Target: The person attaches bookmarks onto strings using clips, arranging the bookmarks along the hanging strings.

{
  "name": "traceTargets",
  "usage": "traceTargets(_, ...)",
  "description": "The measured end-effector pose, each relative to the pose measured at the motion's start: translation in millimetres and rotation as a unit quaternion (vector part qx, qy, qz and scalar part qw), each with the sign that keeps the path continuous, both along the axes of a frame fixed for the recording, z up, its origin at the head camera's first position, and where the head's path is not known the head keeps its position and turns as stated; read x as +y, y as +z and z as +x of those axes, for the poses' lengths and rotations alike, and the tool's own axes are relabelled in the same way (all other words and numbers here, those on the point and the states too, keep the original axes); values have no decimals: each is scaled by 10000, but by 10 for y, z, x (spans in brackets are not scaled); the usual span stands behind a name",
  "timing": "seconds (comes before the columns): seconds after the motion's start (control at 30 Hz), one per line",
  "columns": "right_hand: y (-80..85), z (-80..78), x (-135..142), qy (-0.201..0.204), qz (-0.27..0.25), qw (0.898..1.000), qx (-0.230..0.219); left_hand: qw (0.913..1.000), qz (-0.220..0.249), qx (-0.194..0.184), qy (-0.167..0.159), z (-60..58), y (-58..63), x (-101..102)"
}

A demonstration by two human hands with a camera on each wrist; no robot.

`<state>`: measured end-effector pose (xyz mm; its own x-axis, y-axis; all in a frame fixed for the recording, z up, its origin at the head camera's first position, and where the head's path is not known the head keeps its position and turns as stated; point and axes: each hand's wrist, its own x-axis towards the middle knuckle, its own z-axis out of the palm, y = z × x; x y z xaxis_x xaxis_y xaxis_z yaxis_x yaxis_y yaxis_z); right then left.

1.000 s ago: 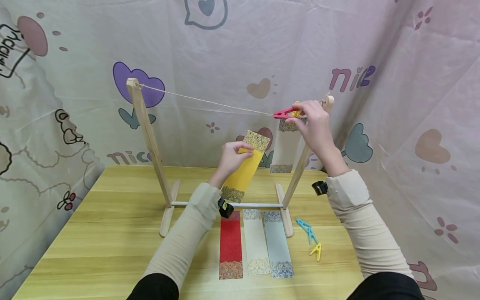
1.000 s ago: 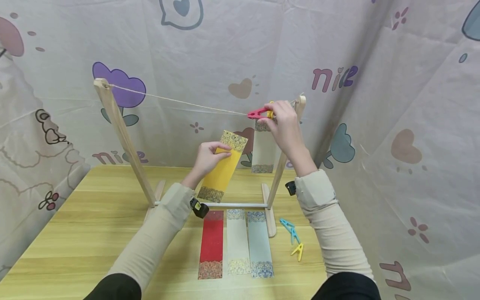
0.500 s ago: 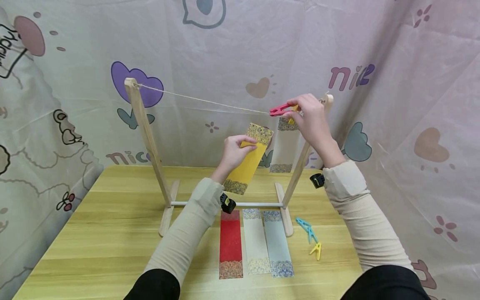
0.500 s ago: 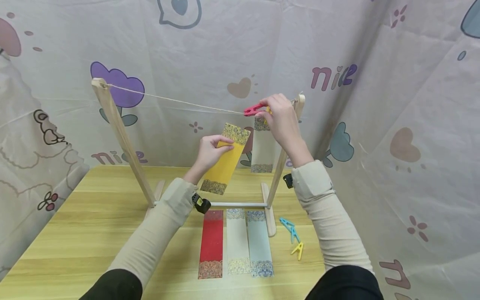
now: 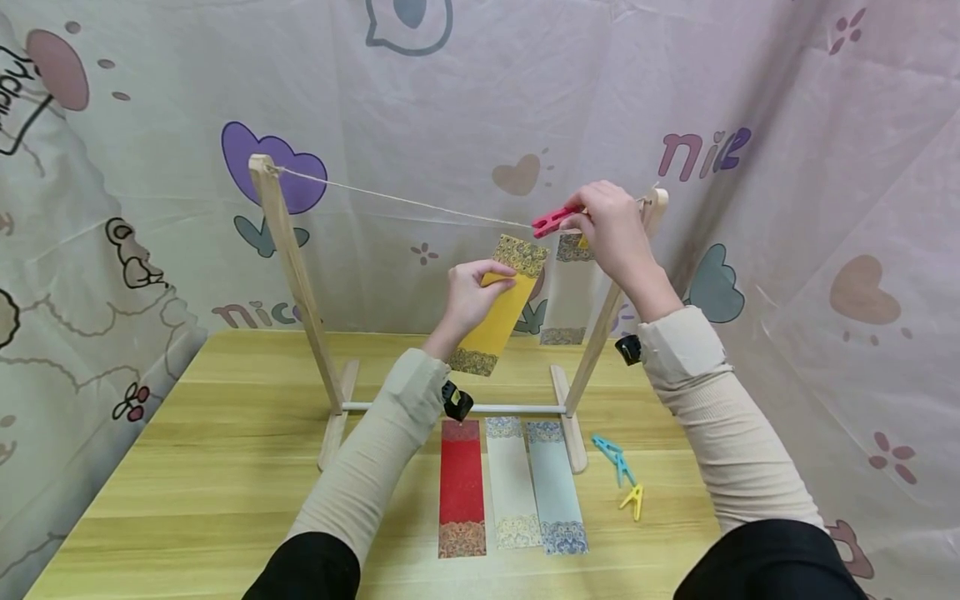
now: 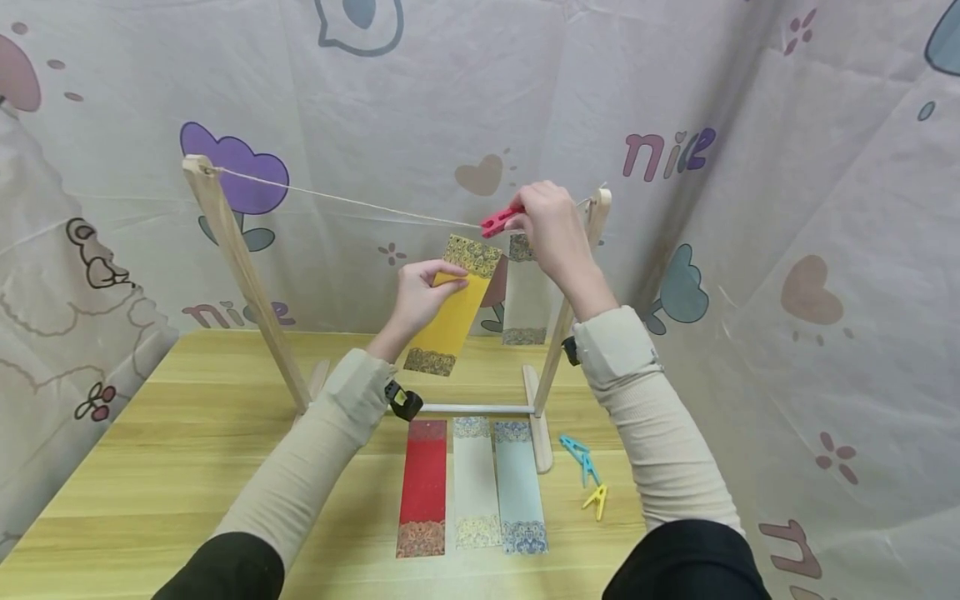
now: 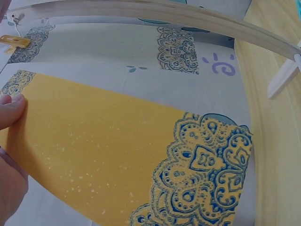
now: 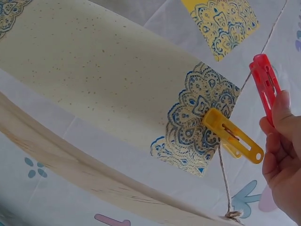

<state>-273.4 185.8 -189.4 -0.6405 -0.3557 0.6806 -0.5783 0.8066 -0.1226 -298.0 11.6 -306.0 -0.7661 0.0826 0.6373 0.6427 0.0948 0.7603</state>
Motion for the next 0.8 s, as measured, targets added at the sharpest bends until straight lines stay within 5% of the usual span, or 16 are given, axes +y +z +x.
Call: traceTargets(0.8, 45, -37, -136, 342, 604, 9975, -161, 9990, -161, 414, -111, -1, 183, 19)
